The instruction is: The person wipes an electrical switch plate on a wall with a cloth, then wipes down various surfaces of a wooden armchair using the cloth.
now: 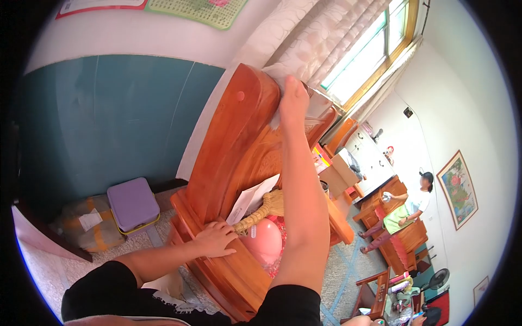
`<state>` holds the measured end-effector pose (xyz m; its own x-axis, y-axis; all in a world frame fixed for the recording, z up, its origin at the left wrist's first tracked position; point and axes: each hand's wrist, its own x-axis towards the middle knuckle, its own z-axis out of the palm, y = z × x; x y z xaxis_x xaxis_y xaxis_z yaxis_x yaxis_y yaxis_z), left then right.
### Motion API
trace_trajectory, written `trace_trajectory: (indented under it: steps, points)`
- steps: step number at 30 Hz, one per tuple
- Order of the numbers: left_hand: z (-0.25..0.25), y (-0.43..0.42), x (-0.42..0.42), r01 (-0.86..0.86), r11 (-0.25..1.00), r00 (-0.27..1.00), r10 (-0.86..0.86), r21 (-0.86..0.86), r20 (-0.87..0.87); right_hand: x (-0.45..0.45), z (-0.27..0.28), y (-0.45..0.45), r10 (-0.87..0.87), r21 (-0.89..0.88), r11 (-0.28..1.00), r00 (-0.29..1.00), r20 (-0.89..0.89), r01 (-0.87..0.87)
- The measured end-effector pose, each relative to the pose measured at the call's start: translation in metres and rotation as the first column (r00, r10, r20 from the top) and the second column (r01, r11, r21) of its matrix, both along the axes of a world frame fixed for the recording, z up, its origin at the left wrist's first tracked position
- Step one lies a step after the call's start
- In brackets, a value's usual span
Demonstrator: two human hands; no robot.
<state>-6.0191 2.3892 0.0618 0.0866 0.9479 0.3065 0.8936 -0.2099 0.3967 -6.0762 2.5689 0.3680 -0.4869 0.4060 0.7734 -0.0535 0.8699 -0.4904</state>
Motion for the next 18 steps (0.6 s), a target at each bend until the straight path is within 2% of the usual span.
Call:
trace_trajectory:
  steps: [1, 2, 3, 4, 5, 6, 7, 8, 10, 12, 13, 15, 16, 18]
  points:
    - [-0.002, -0.001, -0.001, 0.006, 1.000, 1.000, -0.006, -0.008, 0.000, 0.003, -0.002, -0.016, -0.026, -0.252, 0.967, 0.969, -0.245, -0.038]
    - [-0.001, 0.001, -0.003, 0.007, 1.000, 1.000, -0.007, -0.008, 0.000, 0.010, 0.001, -0.033, -0.112, -0.468, 0.873, 0.876, -0.469, -0.139]
    - [-0.002, 0.000, -0.002, -0.001, 1.000, 1.000, 0.001, 0.003, -0.002, 0.026, 0.010, -0.057, 0.195, -0.277, 0.884, 0.836, -0.512, -0.376]
    - [-0.004, 0.000, -0.001, -0.003, 1.000, 1.000, 0.003, 0.011, -0.011, 0.030, 0.017, -0.073, 0.246, -0.246, 0.896, 0.875, -0.416, -0.369]
    - [-0.006, -0.004, 0.003, 0.008, 1.000, 1.000, -0.008, -0.006, 0.004, 0.029, 0.022, -0.083, 0.010, -0.052, 0.999, 0.991, -0.132, -0.017]
    - [-0.003, 0.000, -0.001, 0.005, 1.000, 1.000, -0.004, 0.005, -0.003, 0.020, 0.030, -0.087, -0.289, 0.248, 0.933, 0.954, 0.081, 0.261]
    - [-0.002, -0.001, -0.002, 0.002, 1.000, 1.000, -0.002, 0.007, -0.005, 0.008, 0.030, -0.089, -0.195, 0.498, 0.860, 0.974, 0.116, 0.113]
    - [-0.003, -0.005, 0.001, -0.002, 1.000, 1.000, 0.002, -0.009, 0.009, -0.002, 0.024, -0.093, -0.103, 0.697, 0.715, 0.978, 0.182, -0.054]
    - [-0.002, -0.001, -0.002, -0.005, 1.000, 1.000, 0.005, 0.019, -0.012, -0.002, 0.022, -0.095, -0.120, 0.641, 0.766, 0.969, 0.218, -0.049]
    - [-0.006, 0.005, -0.006, -0.006, 0.999, 1.000, 0.005, 0.041, 0.021, -0.001, 0.019, -0.096, -0.390, 0.910, 0.414, 0.909, 0.149, 0.029]
    - [-0.006, 0.007, -0.007, -0.009, 0.998, 1.000, 0.008, 0.056, 0.027, 0.000, 0.012, -0.100, -0.384, 0.907, 0.420, 0.910, 0.160, 0.018]
    - [-0.006, 0.000, -0.002, -0.012, 0.999, 0.999, 0.011, 0.031, 0.042, 0.006, -0.016, -0.115, -0.495, 0.979, 0.169, 0.869, -0.018, 0.116]
    - [-0.006, -0.001, -0.002, -0.016, 1.000, 0.999, 0.015, 0.019, 0.048, 0.008, -0.031, -0.117, -0.492, 0.977, 0.181, 0.871, -0.006, 0.109]
    - [-0.005, 0.000, -0.003, -0.006, 1.000, 0.998, 0.006, 0.006, 0.056, 0.008, -0.078, -0.108, -0.467, 0.968, 0.243, 0.868, 0.166, -0.055]
